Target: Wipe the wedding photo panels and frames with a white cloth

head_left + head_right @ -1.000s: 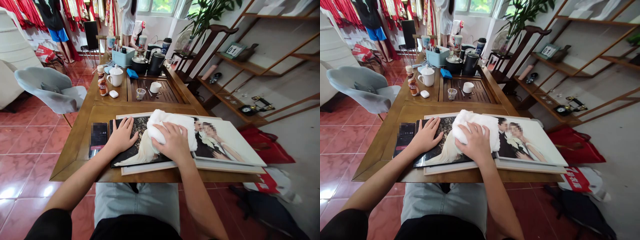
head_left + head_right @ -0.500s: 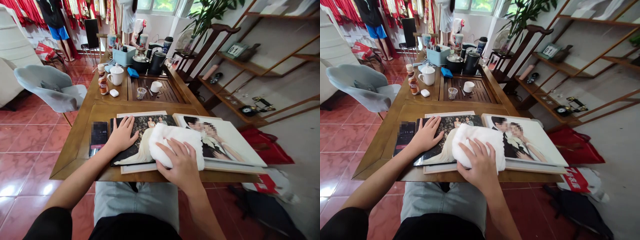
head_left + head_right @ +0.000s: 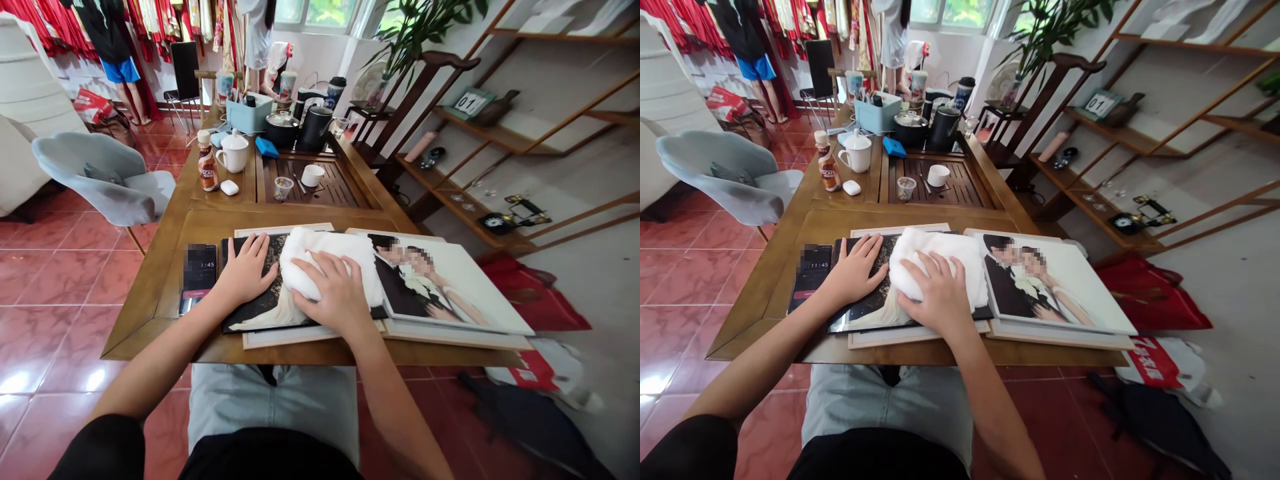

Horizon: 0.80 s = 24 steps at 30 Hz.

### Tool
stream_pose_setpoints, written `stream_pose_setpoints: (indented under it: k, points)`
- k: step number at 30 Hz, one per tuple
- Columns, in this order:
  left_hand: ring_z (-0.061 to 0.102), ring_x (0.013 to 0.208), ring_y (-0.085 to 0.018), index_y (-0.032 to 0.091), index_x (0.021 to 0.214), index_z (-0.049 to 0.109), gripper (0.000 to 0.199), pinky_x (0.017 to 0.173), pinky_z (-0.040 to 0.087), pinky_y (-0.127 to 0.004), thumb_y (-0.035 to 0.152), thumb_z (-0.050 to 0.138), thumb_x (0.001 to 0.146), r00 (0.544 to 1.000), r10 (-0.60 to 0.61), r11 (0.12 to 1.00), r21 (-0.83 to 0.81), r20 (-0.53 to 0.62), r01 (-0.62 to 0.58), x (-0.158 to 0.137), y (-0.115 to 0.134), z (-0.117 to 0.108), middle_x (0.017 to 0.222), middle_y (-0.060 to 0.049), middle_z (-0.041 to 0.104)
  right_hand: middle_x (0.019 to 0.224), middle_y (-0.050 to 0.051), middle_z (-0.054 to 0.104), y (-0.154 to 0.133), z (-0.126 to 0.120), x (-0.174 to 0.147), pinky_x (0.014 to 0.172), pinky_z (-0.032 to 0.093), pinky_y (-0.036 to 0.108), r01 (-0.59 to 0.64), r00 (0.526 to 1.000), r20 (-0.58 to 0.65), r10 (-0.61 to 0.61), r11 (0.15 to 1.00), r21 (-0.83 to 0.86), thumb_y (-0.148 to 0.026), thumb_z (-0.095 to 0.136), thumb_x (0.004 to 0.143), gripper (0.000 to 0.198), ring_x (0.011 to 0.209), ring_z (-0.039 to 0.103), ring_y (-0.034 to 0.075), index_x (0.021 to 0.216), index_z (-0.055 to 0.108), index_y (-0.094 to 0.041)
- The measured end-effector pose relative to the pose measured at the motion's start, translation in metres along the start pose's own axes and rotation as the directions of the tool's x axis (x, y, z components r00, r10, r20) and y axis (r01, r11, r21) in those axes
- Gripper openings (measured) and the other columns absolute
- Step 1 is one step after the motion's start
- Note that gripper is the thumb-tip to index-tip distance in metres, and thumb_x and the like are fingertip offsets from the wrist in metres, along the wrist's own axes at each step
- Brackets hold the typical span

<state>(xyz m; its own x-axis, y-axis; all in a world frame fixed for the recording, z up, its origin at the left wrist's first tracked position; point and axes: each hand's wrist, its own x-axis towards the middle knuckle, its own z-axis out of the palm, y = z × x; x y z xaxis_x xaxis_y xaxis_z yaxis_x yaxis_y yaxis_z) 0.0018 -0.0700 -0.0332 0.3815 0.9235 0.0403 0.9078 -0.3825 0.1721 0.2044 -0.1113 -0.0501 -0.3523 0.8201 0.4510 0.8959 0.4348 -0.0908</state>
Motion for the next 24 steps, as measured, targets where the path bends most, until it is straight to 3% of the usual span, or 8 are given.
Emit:
stream_pose_setpoints:
  k: [6,17,24]
  points:
    - [0.024,0.158,-0.032,0.012,0.161,0.030,0.064,0.125,0.012,-0.069,0.043,0.034,0.105,1.000,0.009,1.000,0.000,0.001,-0.009,0.000,-0.001,0.000,0.168,-0.013,0.030,0.137,0.012,0.066,-0.002,0.004,0.005,0.115,0.027,0.054,-0.024,1.000,-0.005,0.024,0.999,0.029,-0.039,0.059,0.092,0.042,0.129,0.055,0.032,0.131,0.067,-0.026]
    - [0.025,0.157,-0.032,0.013,0.161,0.032,0.063,0.125,0.012,-0.068,0.042,0.034,0.105,1.000,0.002,1.000,0.000,-0.017,-0.002,0.000,0.000,0.002,0.168,-0.012,0.031,0.134,0.012,0.066,-0.020,-0.019,-0.049,0.115,0.029,0.055,0.008,1.000,-0.029,-0.006,0.998,0.057,-0.034,0.060,0.087,0.043,0.128,0.056,0.034,0.128,0.068,-0.025]
    - [0.025,0.157,-0.032,0.012,0.160,0.032,0.063,0.125,0.012,-0.069,0.042,0.034,0.105,1.000,0.008,1.000,-0.003,-0.005,-0.008,0.001,-0.001,0.001,0.168,-0.013,0.030,0.136,0.011,0.066,-0.010,-0.010,-0.021,0.114,0.029,0.055,0.002,1.000,0.004,-0.002,0.998,0.056,-0.037,0.062,0.088,0.041,0.127,0.056,0.033,0.127,0.070,-0.028]
